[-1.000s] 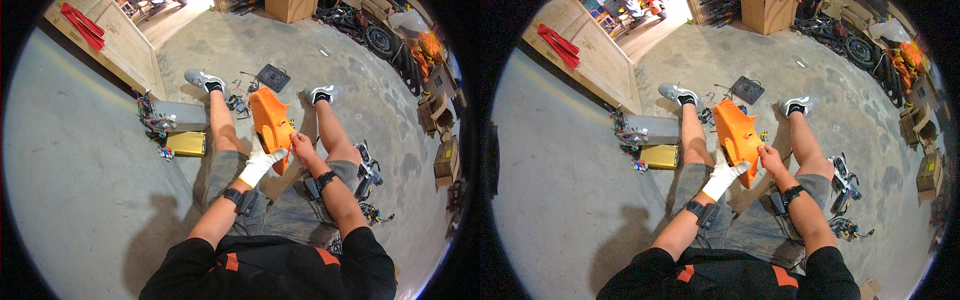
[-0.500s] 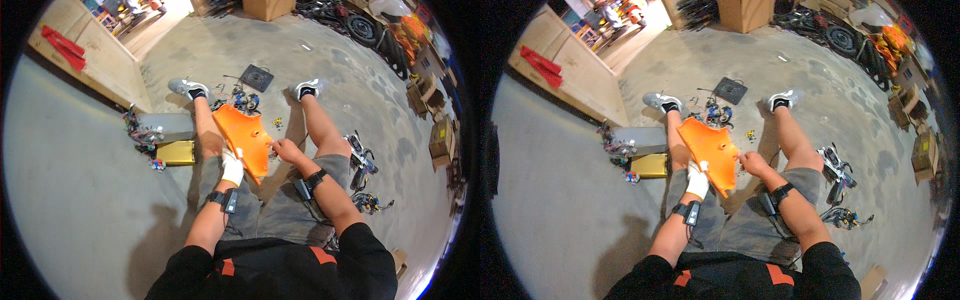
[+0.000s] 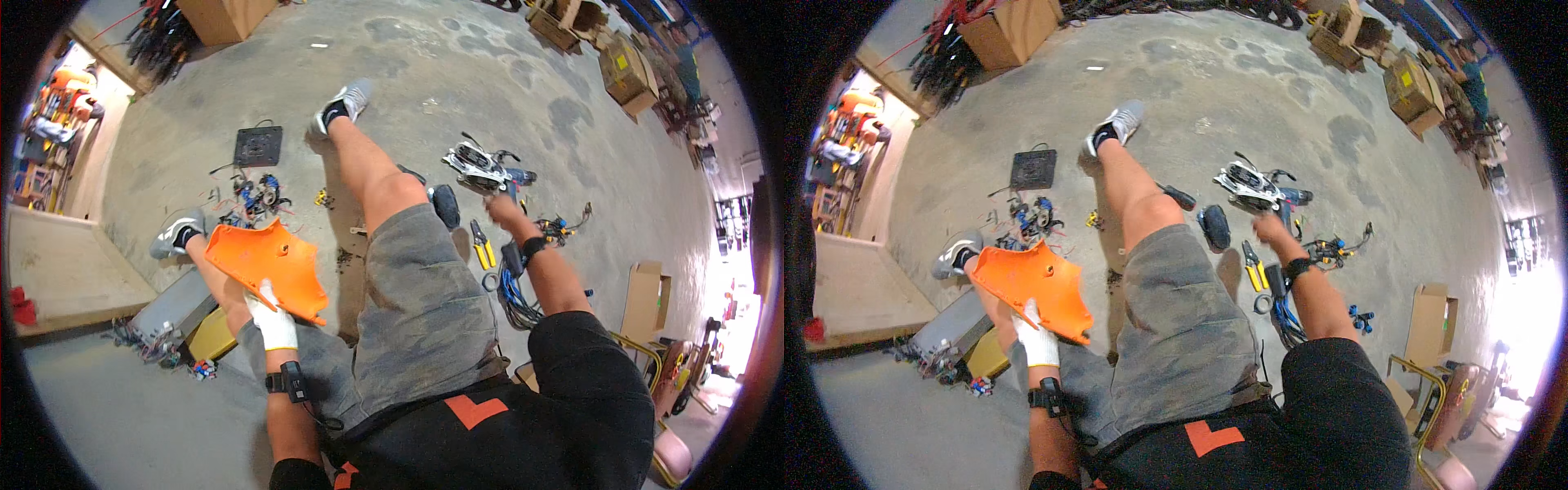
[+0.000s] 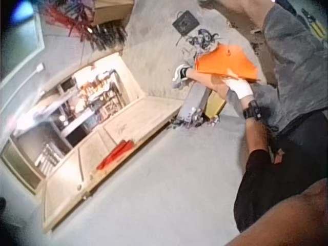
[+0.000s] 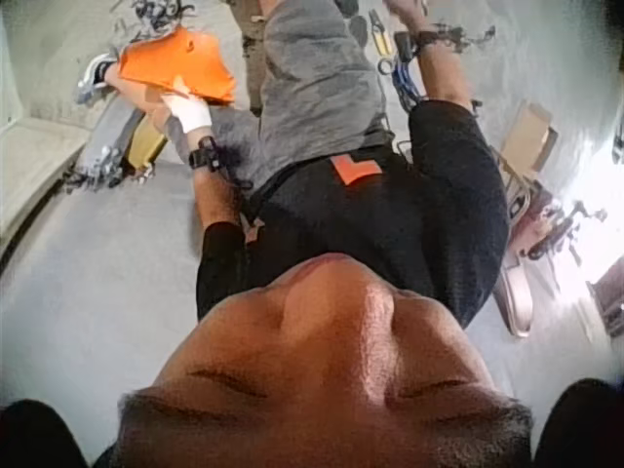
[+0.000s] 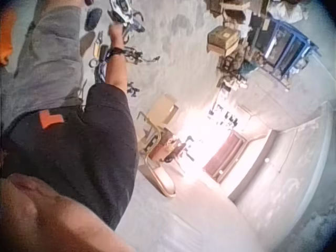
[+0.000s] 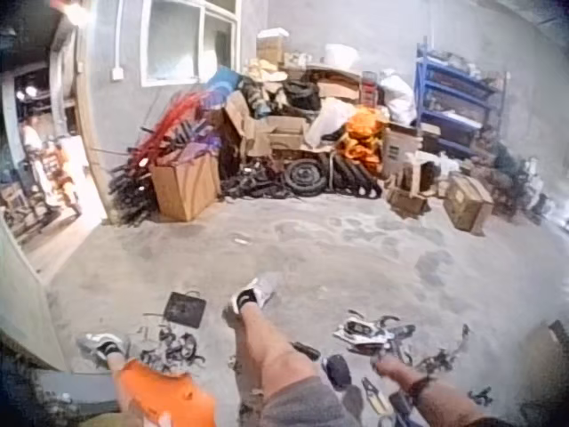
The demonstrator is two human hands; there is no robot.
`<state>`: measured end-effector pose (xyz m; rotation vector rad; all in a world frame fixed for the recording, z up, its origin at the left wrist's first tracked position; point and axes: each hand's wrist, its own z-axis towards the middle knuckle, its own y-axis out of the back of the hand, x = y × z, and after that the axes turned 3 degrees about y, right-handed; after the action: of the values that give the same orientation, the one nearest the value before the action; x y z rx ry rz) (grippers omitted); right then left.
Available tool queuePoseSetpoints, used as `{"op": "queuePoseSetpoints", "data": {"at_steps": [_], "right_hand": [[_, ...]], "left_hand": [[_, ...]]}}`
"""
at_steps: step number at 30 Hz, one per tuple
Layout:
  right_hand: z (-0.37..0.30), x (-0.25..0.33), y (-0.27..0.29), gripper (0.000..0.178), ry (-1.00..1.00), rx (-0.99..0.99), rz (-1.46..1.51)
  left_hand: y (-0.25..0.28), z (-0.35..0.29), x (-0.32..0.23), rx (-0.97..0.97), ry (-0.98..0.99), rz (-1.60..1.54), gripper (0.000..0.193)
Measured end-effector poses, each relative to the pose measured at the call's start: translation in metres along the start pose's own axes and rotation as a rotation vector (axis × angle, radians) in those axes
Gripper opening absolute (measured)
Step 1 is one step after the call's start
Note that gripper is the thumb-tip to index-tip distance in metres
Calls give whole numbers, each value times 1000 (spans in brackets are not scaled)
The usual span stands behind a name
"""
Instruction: Disassembling and inspecting the internal components and wiring of an orange motorcycle fairing.
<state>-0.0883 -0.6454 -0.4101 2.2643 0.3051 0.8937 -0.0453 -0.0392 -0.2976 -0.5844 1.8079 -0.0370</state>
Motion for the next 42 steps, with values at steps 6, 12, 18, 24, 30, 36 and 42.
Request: {"op": "queuePoseSetpoints", "data": {"at_steps": [6,12,18,24,30,36,42], "right_hand": [[-53,-87,-105,39,-63,-113,-344],[-17,-63,-37,36,-127,-338,-450],[34,-31,-4,60,-97,-244,-684],[61,-46,-2,66,-172,-97,-607],[45,-3,-2,72,-214,-57,-757],[9,5,50,77,-128,-122,-366],[-167,91,96,51,-34,-52,295]], "left_hand": [[27,47,10,181,-13,612,35],[7,58,32,507,253,1196,45],[30,43,78,991,409,1609,44],[23,31,99,1106,335,1864,39],[2,59,96,1022,511,2029,52],[43,76,100,804,636,1500,51],[-24,50,6,657,-27,1589,36]]}}
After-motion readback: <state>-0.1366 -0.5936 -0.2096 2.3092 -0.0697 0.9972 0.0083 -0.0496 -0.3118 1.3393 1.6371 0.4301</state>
